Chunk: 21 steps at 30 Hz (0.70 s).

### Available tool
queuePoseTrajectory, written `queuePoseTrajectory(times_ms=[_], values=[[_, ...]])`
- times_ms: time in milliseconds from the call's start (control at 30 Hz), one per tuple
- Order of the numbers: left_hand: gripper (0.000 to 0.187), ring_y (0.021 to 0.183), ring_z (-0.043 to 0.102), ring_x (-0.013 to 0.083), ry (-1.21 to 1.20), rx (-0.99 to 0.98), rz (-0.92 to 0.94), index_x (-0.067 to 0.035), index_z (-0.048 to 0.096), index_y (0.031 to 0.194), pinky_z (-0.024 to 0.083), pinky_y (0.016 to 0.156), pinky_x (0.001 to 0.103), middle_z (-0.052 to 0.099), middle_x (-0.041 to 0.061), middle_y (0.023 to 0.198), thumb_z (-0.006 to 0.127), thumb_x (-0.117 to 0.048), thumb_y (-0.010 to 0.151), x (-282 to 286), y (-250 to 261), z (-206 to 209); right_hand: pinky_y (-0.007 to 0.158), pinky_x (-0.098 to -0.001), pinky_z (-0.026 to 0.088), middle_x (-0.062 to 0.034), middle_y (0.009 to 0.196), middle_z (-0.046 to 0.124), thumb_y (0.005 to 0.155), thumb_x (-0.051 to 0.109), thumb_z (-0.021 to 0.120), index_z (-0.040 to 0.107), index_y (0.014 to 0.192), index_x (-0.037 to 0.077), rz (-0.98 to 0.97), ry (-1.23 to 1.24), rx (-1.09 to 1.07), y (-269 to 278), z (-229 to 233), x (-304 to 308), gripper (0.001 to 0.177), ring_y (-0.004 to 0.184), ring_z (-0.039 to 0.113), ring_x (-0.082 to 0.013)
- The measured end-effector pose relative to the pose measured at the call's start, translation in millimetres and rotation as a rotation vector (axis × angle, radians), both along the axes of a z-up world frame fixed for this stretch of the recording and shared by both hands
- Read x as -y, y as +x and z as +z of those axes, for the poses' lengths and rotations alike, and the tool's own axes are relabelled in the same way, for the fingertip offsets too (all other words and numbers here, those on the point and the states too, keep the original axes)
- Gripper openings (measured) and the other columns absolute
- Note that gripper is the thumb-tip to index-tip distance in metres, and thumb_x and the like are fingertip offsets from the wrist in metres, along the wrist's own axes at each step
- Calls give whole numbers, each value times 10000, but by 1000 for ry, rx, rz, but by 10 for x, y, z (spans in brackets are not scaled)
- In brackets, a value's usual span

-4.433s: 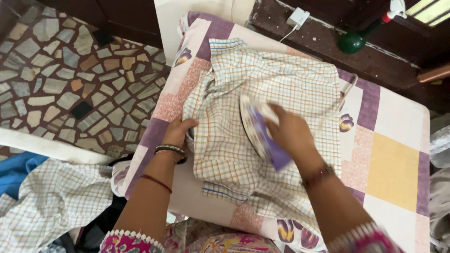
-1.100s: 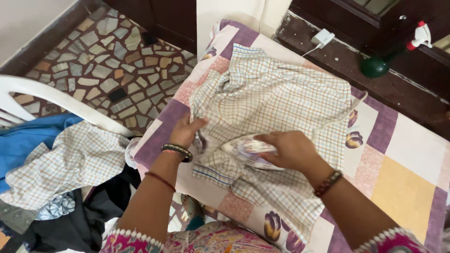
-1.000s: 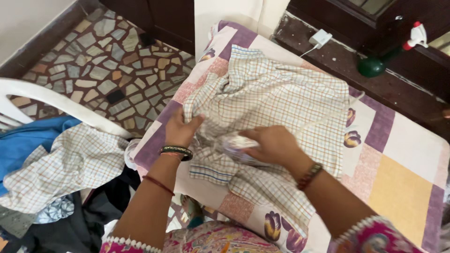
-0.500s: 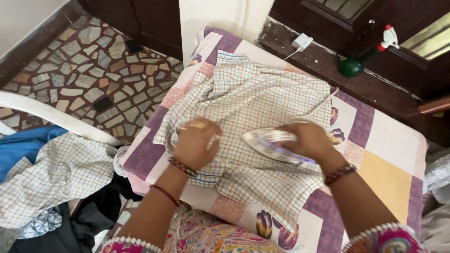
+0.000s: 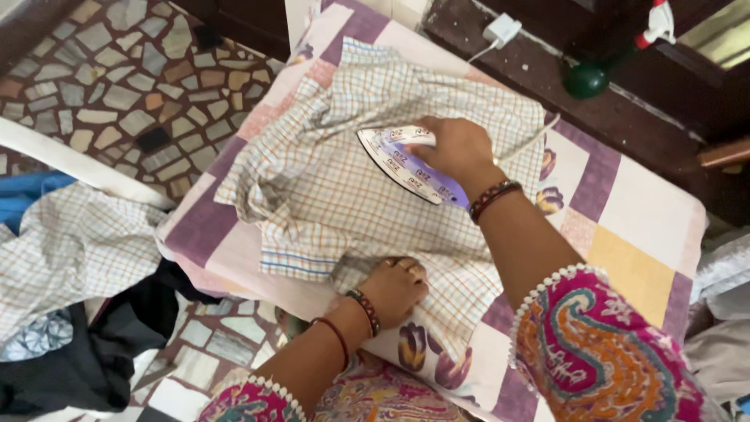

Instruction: The person irons a checkered shirt on a table using a purple electric iron. They repeatedly smooth the fabric, adjust the shirt's position, and flip it over to iron different sections, including the sleeves and body.

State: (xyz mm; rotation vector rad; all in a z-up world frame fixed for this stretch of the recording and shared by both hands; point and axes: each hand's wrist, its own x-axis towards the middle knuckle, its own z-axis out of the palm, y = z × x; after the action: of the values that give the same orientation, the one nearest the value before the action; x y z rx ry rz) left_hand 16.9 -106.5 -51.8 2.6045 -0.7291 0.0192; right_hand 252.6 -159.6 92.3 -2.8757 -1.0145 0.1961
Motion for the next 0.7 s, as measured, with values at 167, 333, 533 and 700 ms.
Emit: queuePoseTrajectory(times_ms=[167,333,533,700], values=[[352,1029,690,345,-39,-314,59,-115,648,1169,543,871,466,740,142,1060,702,-204,833,241,7,131,822,-461,548,-139,983,760,802,470,781,726,1271,265,155,-20,-95,-152,75,378,515,930,716,-334],[316,864,719,347,-182,-429,4,-167,679,1088,549,773,480,757,105,915,730,-267,792,371,-191,399,828,-442,553,-119,1015,769,780,453,785,735,1243,248,244,-16,-135,-398,138,1061,508,919,725,-314],[217,846,718,338,-229,-294,-18,-170,727,956,547,749,495,762,82,910,716,-322,802,605,-354,420,790,-452,553,-109,988,764,792,456,779,738,1232,248,217,14,-47,-604,129,1359,489,902,715,-320],[245,858,710,339,-122,-420,-70,-172,735,969,548,778,494,752,109,914,680,-371,837,836,-355,596,793,-462,546,-112,933,761,831,468,767,739,1238,260,217,8,7,-660,95,1228,459,905,711,-323]])
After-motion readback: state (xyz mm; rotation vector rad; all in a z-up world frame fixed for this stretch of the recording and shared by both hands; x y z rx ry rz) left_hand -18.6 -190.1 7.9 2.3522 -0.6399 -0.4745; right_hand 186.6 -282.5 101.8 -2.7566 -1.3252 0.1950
